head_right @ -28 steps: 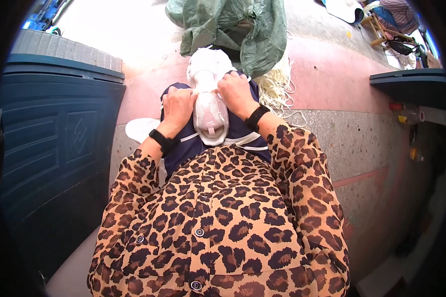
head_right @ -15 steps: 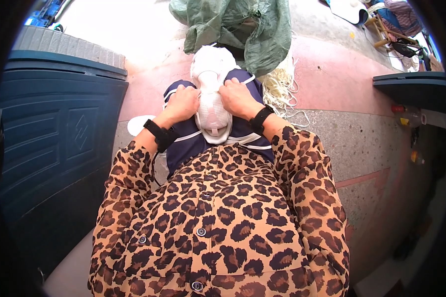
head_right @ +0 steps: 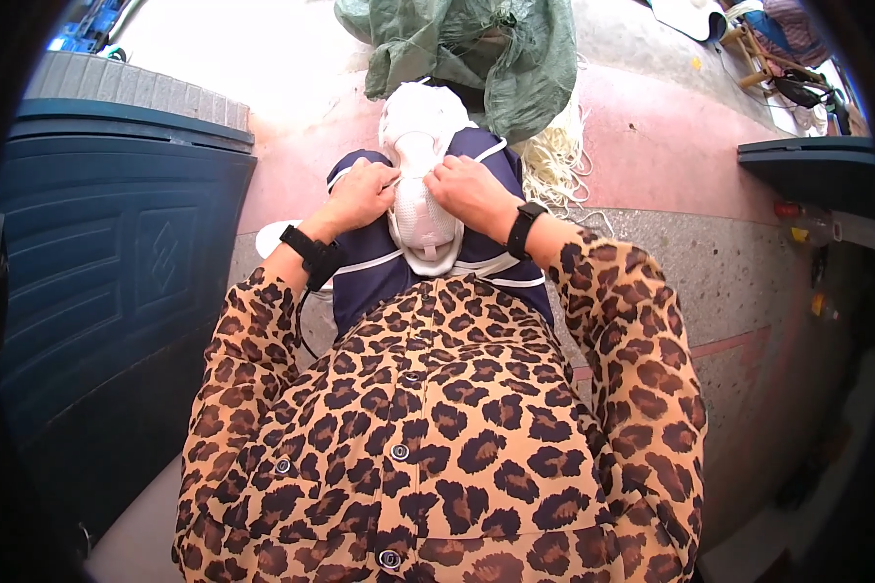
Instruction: Insert and thread laces through the eyelets of a white sneaker.
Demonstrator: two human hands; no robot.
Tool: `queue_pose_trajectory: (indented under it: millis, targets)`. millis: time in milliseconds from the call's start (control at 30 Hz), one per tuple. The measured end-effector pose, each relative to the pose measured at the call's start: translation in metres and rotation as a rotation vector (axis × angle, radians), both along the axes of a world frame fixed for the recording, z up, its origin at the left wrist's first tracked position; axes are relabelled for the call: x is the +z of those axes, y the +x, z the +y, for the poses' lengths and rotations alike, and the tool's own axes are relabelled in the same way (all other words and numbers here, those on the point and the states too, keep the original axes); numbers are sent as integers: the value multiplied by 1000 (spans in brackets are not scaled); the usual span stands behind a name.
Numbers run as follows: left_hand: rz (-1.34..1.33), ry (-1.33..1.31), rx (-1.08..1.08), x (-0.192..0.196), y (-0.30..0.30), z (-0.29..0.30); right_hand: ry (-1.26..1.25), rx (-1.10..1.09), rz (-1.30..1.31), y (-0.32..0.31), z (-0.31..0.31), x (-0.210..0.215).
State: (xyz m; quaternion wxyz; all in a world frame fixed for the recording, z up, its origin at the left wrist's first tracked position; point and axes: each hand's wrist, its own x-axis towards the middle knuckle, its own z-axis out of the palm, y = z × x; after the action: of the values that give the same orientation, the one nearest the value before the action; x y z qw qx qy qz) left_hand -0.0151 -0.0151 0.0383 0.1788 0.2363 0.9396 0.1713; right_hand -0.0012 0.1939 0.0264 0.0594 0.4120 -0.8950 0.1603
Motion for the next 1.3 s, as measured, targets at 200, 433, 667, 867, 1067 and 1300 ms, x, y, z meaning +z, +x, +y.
queue_pose_trajectory:
  millis: [200,433,667,867,1067,1300]
  targets:
    - [0,51,7,-2,3,0,212,168,206,-11,-9,12]
    - [50,11,23,0,7,0,-561,-473,-531,16,-51,21]
    - [123,-69,-45,-6,9,3,-105,-411,-156,15,-52,-10]
    - [45,-57,-2,-8,2,1,-63,-321,-89,13,-44,-20]
    - [155,134,103,-2,6,-6,73,-266,157,12,-60,-14]
    - [377,246,131,-16,30,15,59,-30,-239,7,-27,-27]
